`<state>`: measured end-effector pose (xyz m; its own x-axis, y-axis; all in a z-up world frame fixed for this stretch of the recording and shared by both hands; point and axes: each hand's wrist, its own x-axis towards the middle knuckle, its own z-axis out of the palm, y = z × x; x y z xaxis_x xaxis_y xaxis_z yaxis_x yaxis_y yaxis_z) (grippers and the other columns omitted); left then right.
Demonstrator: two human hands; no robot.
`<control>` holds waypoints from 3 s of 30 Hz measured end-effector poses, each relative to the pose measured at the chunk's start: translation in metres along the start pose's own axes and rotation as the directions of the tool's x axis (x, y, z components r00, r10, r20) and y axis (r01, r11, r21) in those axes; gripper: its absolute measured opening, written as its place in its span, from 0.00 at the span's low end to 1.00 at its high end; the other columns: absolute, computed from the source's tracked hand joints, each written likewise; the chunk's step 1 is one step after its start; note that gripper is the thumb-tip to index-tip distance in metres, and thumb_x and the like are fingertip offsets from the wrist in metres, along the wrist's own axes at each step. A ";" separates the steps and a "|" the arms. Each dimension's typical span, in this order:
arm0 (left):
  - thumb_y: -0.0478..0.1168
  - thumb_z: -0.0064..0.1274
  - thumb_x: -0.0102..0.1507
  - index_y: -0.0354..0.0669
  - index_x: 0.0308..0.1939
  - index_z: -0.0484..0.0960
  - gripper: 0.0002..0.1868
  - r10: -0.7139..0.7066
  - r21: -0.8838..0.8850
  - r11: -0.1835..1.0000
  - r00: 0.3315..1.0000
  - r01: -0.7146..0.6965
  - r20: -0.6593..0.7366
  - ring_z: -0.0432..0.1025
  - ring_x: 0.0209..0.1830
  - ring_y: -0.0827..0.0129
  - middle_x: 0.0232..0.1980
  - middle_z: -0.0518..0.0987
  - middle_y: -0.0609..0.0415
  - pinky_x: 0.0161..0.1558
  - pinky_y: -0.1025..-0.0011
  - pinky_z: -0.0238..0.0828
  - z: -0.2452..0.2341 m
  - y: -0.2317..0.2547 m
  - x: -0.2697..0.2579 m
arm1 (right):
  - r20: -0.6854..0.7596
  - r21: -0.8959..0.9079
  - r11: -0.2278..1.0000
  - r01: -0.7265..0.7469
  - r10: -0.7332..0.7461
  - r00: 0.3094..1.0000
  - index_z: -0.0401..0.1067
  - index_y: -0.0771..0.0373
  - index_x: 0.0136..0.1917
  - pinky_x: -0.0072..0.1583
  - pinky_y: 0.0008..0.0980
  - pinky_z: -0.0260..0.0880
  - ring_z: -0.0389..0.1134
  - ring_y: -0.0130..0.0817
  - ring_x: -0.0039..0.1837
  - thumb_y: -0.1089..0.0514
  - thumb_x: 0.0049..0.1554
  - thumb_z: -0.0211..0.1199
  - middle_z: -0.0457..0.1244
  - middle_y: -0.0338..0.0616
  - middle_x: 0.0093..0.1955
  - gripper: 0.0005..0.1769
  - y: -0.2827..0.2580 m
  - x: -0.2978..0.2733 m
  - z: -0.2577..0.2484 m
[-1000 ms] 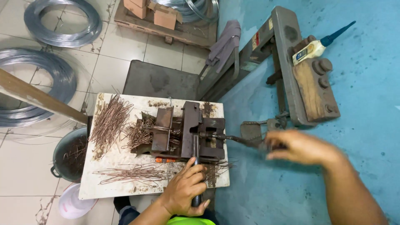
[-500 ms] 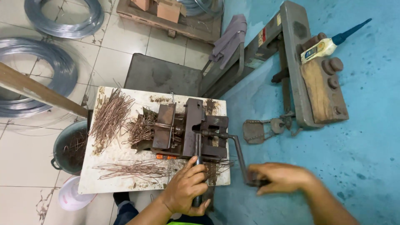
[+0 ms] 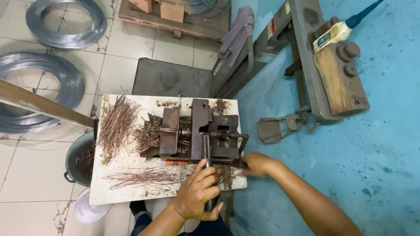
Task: Feeding metal wires into a manual machine and operating a lever to process them
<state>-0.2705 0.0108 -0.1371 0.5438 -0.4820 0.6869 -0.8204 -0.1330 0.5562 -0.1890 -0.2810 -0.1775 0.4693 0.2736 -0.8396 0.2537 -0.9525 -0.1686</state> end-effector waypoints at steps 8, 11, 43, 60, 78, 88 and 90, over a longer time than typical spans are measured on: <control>0.46 0.51 0.58 0.41 0.27 0.73 0.13 -0.008 -0.036 0.999 1.000 0.009 0.019 0.70 0.47 0.47 0.32 0.67 0.47 0.70 0.36 0.50 0.003 0.001 -0.003 | -0.493 0.225 0.974 -0.012 0.125 0.861 0.74 0.50 0.55 0.51 0.32 0.75 0.75 0.32 0.51 0.41 0.55 0.62 0.73 0.35 0.51 0.18 -0.010 -0.178 -0.133; 0.47 0.52 0.58 0.41 0.27 0.72 0.13 0.007 -0.029 1.000 1.000 -0.006 0.019 0.69 0.48 0.47 0.34 0.68 0.47 0.70 0.37 0.50 0.003 -0.003 -0.001 | -0.762 0.117 0.991 -0.063 0.130 0.634 0.73 0.55 0.58 0.52 0.48 0.66 0.68 0.50 0.56 0.40 0.58 0.61 0.69 0.47 0.56 0.22 0.039 -0.074 -0.172; 0.56 0.52 0.72 0.42 0.55 0.72 0.21 -0.408 -0.076 0.905 0.800 0.420 -0.439 0.78 0.51 0.45 0.49 0.80 0.38 0.46 0.59 0.81 -0.099 -0.104 0.213 | -0.393 0.457 0.886 -0.074 0.275 0.877 0.75 0.63 0.36 0.53 0.49 0.69 0.71 0.59 0.50 0.30 0.60 0.50 0.69 0.59 0.37 0.35 -0.029 -0.133 0.032; 0.49 0.54 0.55 0.56 0.44 0.83 0.15 -0.464 0.733 0.657 0.861 0.177 0.207 0.63 0.66 0.63 0.54 0.77 0.58 0.68 0.50 0.49 -0.067 -0.087 0.061 | -0.361 0.547 0.834 -0.072 0.312 0.879 0.77 0.61 0.39 0.53 0.44 0.70 0.71 0.52 0.49 0.32 0.62 0.49 0.69 0.54 0.37 0.32 -0.030 -0.125 0.030; 0.35 0.40 0.66 0.54 0.54 0.83 0.19 -0.672 0.811 0.544 0.691 0.217 0.266 0.66 0.59 0.59 0.41 0.85 0.53 0.56 0.56 0.55 -0.062 -0.069 0.068 | -0.385 0.554 0.829 -0.071 0.331 0.862 0.78 0.62 0.43 0.53 0.45 0.71 0.72 0.51 0.50 0.34 0.63 0.50 0.70 0.56 0.41 0.31 -0.016 -0.105 0.051; 0.45 0.52 0.61 0.65 0.52 0.80 0.15 -0.437 0.686 0.649 0.899 0.329 -0.019 0.65 0.59 0.69 0.49 0.81 0.68 0.56 0.58 0.54 -0.070 -0.084 -0.006 | -0.622 0.335 0.940 0.061 0.172 0.764 0.72 0.61 0.61 0.63 0.48 0.69 0.68 0.56 0.62 0.45 0.59 0.62 0.67 0.56 0.57 0.23 -0.052 -0.023 0.096; 0.39 0.54 0.64 0.58 0.55 0.81 0.15 -0.334 0.601 0.678 0.906 0.423 -0.260 0.67 0.57 0.66 0.53 0.80 0.62 0.57 0.61 0.51 -0.080 -0.064 -0.020 | -0.705 0.241 0.942 0.231 0.006 0.709 0.74 0.65 0.59 0.60 0.45 0.71 0.70 0.55 0.60 0.47 0.56 0.67 0.68 0.55 0.56 0.24 -0.078 0.005 0.106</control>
<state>-0.2146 0.0979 -0.1493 0.8125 -0.1669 0.5586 -0.4328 -0.8147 0.3860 -0.2960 -0.2192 -0.2231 0.9309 0.2822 -0.2319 0.1437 -0.8666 -0.4779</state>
